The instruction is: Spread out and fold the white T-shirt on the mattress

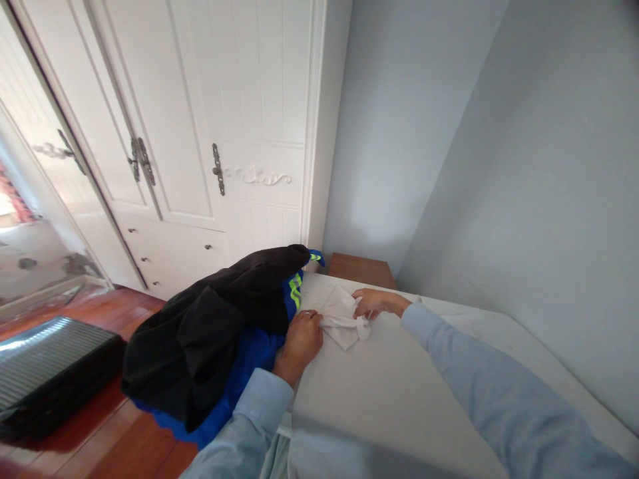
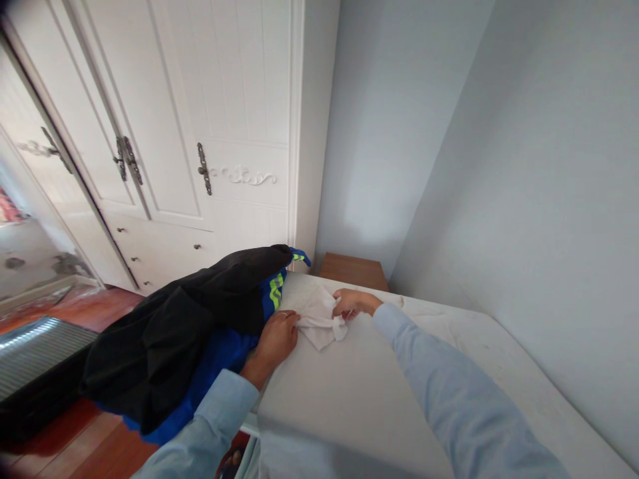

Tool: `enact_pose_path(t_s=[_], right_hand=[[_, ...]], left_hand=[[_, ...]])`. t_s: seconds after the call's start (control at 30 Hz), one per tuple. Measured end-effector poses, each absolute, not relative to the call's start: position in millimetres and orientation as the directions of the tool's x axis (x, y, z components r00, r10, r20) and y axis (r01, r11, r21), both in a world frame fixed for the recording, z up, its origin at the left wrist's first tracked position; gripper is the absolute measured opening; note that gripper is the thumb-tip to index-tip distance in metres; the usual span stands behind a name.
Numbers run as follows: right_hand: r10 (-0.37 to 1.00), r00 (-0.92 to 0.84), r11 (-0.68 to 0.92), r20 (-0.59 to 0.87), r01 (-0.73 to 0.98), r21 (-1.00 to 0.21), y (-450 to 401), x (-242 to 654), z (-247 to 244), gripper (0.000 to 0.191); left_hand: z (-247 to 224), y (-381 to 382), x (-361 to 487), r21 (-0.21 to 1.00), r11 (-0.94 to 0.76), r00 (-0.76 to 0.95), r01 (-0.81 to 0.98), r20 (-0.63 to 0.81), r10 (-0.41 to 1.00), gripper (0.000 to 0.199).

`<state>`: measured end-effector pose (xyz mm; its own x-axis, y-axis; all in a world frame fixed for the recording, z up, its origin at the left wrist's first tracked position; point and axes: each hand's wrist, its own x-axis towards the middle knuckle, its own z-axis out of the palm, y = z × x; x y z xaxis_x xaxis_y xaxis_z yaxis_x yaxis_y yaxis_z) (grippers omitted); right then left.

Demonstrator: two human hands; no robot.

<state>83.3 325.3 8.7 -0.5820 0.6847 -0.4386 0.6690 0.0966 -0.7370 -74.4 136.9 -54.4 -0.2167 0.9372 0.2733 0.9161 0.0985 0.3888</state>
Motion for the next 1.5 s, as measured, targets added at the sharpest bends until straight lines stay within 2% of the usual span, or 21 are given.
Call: enact_pose_path(t_s=[0.07, 0.17, 0.23, 0.37, 0.47, 0.6, 0.8, 0.93, 1.07, 1.23, 1.37, 1.5], right_hand=[[0.727, -0.595, 0.128, -0.343, 0.608, -0.783, 328.2, 82.8, 6.6, 0.05], [0.815, -0.543, 0.185, -0.204, 0.578, -0.795, 335.8, 82.1, 5.8, 0.055], [0.859, -0.484, 0.225, -0.167, 0.649, -0.727, 340.8, 83.8, 3.8, 0.055], [0.883, -0.458, 0.35, -0.105, 0.79, -0.504, 344.9, 89.5, -4.0, 0.046], [0.859, -0.512, 0.465, -0.021, 0.796, -0.386, 343.4, 88.4, -6.5, 0.039], [0.805, -0.592, 0.568, 0.032, 0.756, -0.325, 340.5, 73.0, -6.8, 0.038], [0.784, -0.62, 0.596, 0.017, 0.746, -0.298, 338.7, 39.0, -19.2, 0.037], [0.797, -0.603, 0.585, 0.041, 0.753, -0.3, 338.0, 22.8, -24.4, 0.016], [0.784, -0.602, 0.607, 0.151, 0.694, -0.387, 336.7, 9.5, -23.9, 0.025], [0.747, -0.609, 0.647, 0.265, 0.577, -0.498, 336.4, 5.0, -31.2, 0.046], [0.669, -0.681, 0.711, 0.297, 0.469, -0.525, 334.4, 24.2, -41.8, 0.042], [0.58, -0.721, 0.782, 0.378, 0.364, -0.506, 329.0, 62.2, -52.6, 0.043]], left_hand=[[-53.5, 136.8, -74.2, 0.377, 0.101, -0.217, 0.921, 0.278, 0.936, 0.038], [-52.0, 136.6, -72.8, 0.351, 0.114, -0.224, 0.93, 0.294, 0.929, 0.032], [-51.1, 136.3, -71.5, 0.332, 0.118, -0.224, 0.936, 0.302, 0.927, 0.028], [-50.0, 135.1, -69.6, 0.325, 0.124, -0.227, 0.938, 0.303, 0.925, 0.026], [-49.1, 133.4, -69.2, 0.342, 0.102, -0.217, 0.934, 0.317, 0.923, 0.028], [-47.1, 131.6, -68.9, 0.342, 0.053, -0.172, 0.938, 0.329, 0.929, 0.03], [-47.8, 133.6, -69.5, 0.375, 0.103, -0.22, 0.921, 0.284, 0.933, 0.031], [-51.5, 134.9, -71.8, 0.456, 0.105, -0.255, 0.884, 0.281, 0.925, 0.036], [-50.0, 133.5, -73.1, 0.456, 0.092, -0.251, 0.885, 0.302, 0.92, 0.032], [-42.0, 131.2, -71.0, 0.384, 0.187, -0.303, 0.904, 0.268, 0.915, 0.03], [-40.9, 130.5, -69.5, 0.355, 0.234, -0.338, 0.905, 0.266, 0.903, 0.031], [-48.6, 130.9, -71.4, 0.356, 0.14, -0.254, 0.924, 0.298, 0.92, 0.054]])
